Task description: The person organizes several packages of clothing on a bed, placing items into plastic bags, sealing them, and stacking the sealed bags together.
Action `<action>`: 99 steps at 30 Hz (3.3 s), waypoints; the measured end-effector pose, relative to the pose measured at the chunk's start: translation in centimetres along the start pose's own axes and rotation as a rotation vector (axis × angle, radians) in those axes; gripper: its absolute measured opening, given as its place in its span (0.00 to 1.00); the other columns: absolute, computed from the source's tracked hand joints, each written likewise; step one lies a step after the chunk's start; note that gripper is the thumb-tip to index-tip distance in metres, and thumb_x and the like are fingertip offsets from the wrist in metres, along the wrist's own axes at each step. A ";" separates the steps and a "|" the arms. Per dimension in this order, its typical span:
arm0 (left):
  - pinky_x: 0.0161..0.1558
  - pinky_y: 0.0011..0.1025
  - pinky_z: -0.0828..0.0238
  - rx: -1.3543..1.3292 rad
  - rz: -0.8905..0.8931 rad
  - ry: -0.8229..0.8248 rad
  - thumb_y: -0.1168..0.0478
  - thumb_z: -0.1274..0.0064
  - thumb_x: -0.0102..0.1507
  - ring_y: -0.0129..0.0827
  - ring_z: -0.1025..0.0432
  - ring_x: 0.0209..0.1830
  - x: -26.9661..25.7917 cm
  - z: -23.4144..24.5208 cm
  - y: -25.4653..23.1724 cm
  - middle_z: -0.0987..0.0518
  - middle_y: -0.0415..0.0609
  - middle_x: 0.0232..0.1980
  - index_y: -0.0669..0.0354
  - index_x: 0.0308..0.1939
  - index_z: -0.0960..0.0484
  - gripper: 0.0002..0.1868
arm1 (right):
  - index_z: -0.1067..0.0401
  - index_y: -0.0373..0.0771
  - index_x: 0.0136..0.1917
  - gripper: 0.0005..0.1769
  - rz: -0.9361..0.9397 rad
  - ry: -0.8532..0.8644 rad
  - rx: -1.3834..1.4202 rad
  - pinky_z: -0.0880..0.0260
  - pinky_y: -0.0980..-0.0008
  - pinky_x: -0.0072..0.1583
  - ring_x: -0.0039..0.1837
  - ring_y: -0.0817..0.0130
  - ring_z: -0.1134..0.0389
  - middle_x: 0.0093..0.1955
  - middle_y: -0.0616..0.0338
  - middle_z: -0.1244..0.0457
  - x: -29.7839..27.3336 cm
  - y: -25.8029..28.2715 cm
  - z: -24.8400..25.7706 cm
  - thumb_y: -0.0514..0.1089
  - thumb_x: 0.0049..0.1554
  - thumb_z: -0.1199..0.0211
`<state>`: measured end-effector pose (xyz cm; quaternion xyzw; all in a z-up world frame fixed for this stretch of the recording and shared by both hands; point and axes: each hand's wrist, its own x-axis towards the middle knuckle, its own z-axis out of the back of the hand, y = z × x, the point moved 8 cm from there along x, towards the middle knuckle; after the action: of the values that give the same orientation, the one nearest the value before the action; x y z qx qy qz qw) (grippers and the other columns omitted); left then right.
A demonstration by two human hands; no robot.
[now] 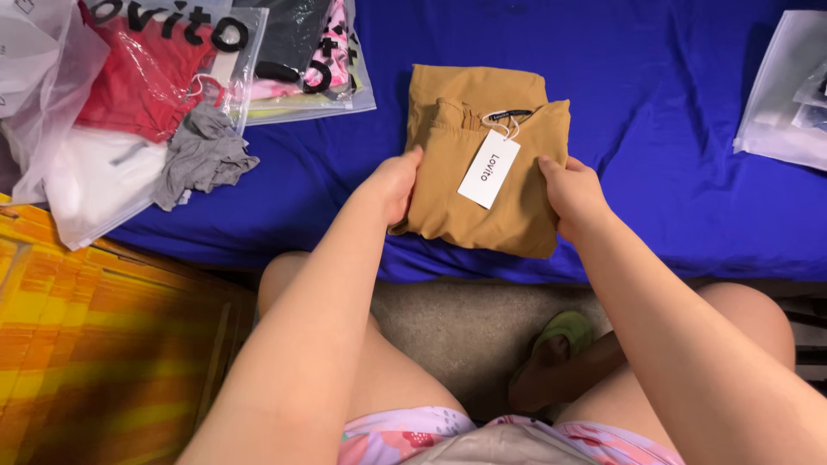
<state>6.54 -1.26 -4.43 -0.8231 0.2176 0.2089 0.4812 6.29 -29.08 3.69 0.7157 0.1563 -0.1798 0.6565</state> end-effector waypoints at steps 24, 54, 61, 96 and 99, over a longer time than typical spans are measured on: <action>0.44 0.38 0.24 0.303 0.035 -0.406 0.46 0.50 0.66 0.36 0.21 0.43 -3.1 -0.2 -6.0 0.15 0.47 0.47 0.55 0.48 0.17 0.19 | 0.27 0.39 0.57 0.14 0.126 -0.073 -0.167 0.29 0.68 0.52 0.50 0.71 0.31 0.49 0.60 0.31 2.6 1.6 1.3 0.49 0.66 0.45; 0.36 0.48 0.30 1.101 -0.986 -0.765 0.46 0.48 0.69 0.57 0.23 0.39 -17.4 -9.7 -9.3 0.17 0.60 0.36 0.59 0.46 0.26 0.19 | 0.32 0.32 0.44 0.21 0.729 -0.286 -0.274 0.37 0.65 0.43 0.41 0.74 0.42 0.38 0.56 0.37 -7.8 2.1 1.9 0.53 0.68 0.41; 0.42 0.53 0.30 1.130 -0.610 -0.896 0.41 0.57 0.67 0.58 0.24 0.44 -15.5 -5.7 -5.5 0.17 0.59 0.44 0.52 0.53 0.25 0.22 | 0.30 0.32 0.39 0.21 0.427 -0.280 -0.683 0.35 0.61 0.44 0.36 0.64 0.37 0.33 0.49 0.37 -6.6 -3.2 1.3 0.51 0.64 0.37; 0.57 0.48 0.35 1.340 -0.438 -1.253 0.39 0.49 0.62 0.51 0.30 0.56 -13.1 -3.9 -6.2 0.26 0.52 0.58 0.53 0.50 0.21 0.25 | 0.28 0.27 0.63 0.30 -0.003 -0.084 -0.426 0.26 0.60 0.59 0.57 0.57 0.26 0.58 0.45 0.30 0.8 0.4 -1.2 0.52 0.56 0.31; 0.63 0.49 0.41 1.316 -0.174 -1.059 0.40 0.48 0.61 0.51 0.33 0.64 -11.0 -3.2 -6.0 0.25 0.52 0.62 0.49 0.53 0.20 0.24 | 0.29 0.29 0.64 0.27 -0.203 0.133 -0.182 0.26 0.61 0.60 0.59 0.58 0.27 0.60 0.49 0.30 0.5 -0.2 -2.6 0.49 0.57 0.37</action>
<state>1.30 0.30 7.27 -0.1830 -0.0233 0.3595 0.9147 6.78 -26.51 3.43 0.6440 0.2867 -0.1824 0.6854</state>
